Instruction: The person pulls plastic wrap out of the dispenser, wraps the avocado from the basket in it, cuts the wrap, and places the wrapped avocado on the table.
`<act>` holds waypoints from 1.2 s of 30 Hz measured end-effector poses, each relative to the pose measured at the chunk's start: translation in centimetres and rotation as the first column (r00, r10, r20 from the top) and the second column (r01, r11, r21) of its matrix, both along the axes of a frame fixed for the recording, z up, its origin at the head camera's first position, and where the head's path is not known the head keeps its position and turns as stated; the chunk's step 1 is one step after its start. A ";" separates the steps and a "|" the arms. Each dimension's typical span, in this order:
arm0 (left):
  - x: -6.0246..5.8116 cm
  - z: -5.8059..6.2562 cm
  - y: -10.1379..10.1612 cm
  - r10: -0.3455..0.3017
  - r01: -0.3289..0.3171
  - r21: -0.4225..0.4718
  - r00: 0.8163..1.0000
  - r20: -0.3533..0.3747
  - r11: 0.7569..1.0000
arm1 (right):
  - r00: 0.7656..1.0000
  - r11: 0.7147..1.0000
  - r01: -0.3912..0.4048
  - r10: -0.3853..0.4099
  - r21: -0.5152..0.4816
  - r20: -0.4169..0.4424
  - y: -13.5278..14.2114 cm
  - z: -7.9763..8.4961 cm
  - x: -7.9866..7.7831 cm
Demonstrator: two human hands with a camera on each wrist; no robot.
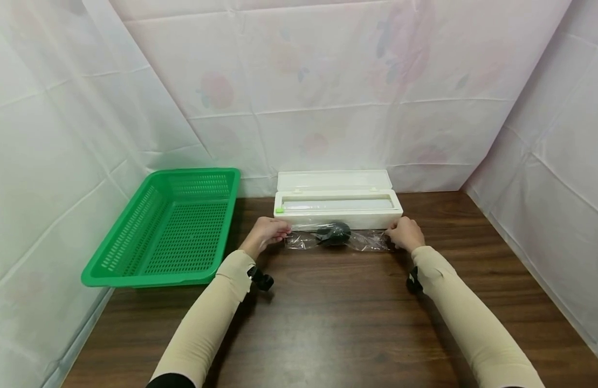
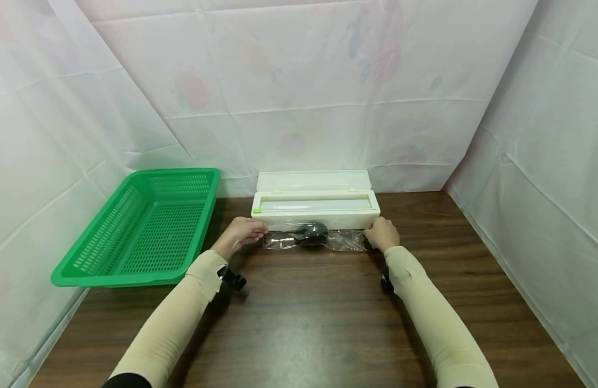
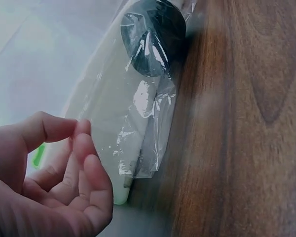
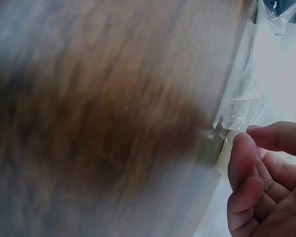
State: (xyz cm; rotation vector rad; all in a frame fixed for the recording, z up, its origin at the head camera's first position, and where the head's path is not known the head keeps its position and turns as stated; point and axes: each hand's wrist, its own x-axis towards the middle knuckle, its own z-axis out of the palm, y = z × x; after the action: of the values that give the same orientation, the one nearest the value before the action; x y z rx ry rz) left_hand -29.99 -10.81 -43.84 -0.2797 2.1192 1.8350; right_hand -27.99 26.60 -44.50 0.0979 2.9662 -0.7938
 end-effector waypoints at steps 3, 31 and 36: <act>0.1 0.0 -0.1 -0.017 0.016 -0.033 0.999 -0.034 0.999 | 1.000 1.000 -0.008 0.008 -0.003 -0.007 0.1 0.0 -0.1; 0.7 0.2 0.3 -0.013 -0.105 -0.496 0.973 -0.229 0.862 | 0.998 1.000 -0.009 0.009 0.008 -0.058 -0.7 0.1 -0.4; 0.8 0.1 0.0 -0.014 -0.107 -0.518 0.974 -0.224 0.849 | 0.998 1.000 -0.013 0.014 0.017 -0.066 -0.5 0.1 -0.2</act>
State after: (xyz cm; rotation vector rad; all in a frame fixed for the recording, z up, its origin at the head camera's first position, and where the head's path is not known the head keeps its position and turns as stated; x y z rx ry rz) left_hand -29.19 -10.78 -43.76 -0.2613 2.7763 1.3116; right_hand -28.16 26.05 -44.44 0.0539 3.0324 -0.7860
